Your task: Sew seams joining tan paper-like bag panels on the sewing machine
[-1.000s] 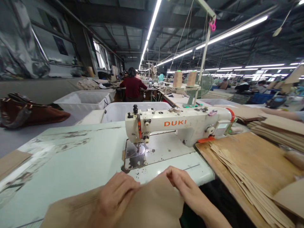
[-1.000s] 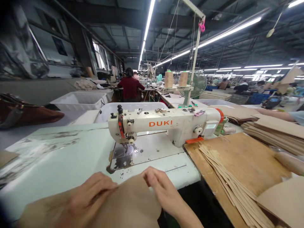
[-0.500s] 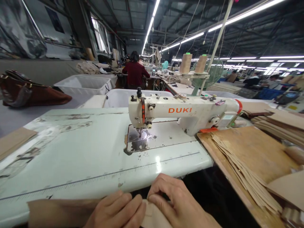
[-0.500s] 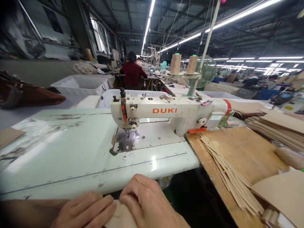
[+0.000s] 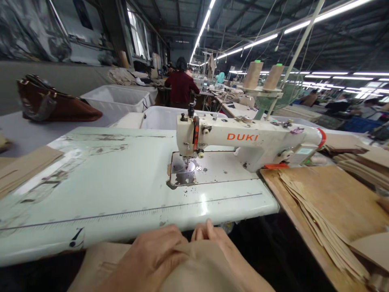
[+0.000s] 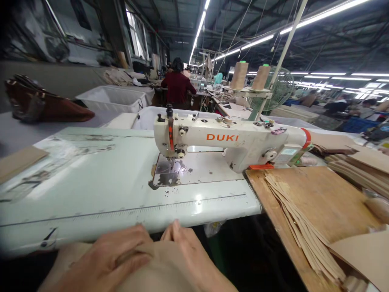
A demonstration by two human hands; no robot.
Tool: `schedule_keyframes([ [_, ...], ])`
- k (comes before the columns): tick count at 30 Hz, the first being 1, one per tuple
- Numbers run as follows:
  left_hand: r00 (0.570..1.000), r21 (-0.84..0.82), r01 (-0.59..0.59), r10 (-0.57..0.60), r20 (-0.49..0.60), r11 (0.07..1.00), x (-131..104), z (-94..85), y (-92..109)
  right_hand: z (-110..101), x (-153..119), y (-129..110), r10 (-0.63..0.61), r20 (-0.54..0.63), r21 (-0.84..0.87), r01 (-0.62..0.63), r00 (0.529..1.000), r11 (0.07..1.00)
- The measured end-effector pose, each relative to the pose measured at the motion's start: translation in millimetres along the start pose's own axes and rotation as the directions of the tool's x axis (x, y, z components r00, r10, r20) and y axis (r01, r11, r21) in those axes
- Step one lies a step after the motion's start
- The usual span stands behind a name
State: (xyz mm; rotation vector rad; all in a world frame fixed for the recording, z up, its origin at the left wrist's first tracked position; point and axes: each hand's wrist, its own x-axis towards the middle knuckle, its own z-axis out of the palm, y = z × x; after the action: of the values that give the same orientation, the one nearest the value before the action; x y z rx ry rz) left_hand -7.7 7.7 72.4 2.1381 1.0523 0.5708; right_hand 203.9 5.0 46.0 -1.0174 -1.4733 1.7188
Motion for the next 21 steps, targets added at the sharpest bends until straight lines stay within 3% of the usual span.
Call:
schedule_keyframes([
  [2, 0.990, -0.043, 0.123, -0.119, 0.073, 0.992, 4, -2.2, -2, 4, 5, 2, 0.033, -0.024, 0.011, -0.033, 0.999, 0.999],
  [4, 0.983, -0.074, 0.167, -0.160, 0.096, 0.983, 8, -4.4, -4, 8, 10, 3, 0.098, -0.003, 0.174, -0.096, 0.995, 0.980],
  [7, 0.969, -0.137, 0.233, -0.218, 0.115, 0.963, 13, -9.8, -9, 9, 18, 8, 0.206, 0.038, 0.532, -0.195, 0.978, 0.824],
  [9, 0.956, -0.171, 0.283, -0.263, 0.129, 0.944, 15, -15.2, -12, 7, 22, 12, 0.239, 0.063, 0.624, -0.225, 0.969, 0.748],
  [15, 0.950, -0.154, 0.305, -0.290, 0.112, 0.940, 23, -21.8, -17, -1, 28, 15, 0.215, 0.072, 0.686, -0.205, 0.974, 0.698],
  [18, 0.959, -0.094, 0.275, -0.266, 0.096, 0.957, 29, -21.9, -21, -6, 32, 20, 0.226, -0.013, 0.632, -0.167, 0.974, 0.757],
  [21, 0.948, 0.035, 0.244, -0.246, 0.203, 0.969, 40, -39.2, -33, -22, 37, 31, 0.206, -0.147, 0.536, -0.097, 0.967, 0.838],
])
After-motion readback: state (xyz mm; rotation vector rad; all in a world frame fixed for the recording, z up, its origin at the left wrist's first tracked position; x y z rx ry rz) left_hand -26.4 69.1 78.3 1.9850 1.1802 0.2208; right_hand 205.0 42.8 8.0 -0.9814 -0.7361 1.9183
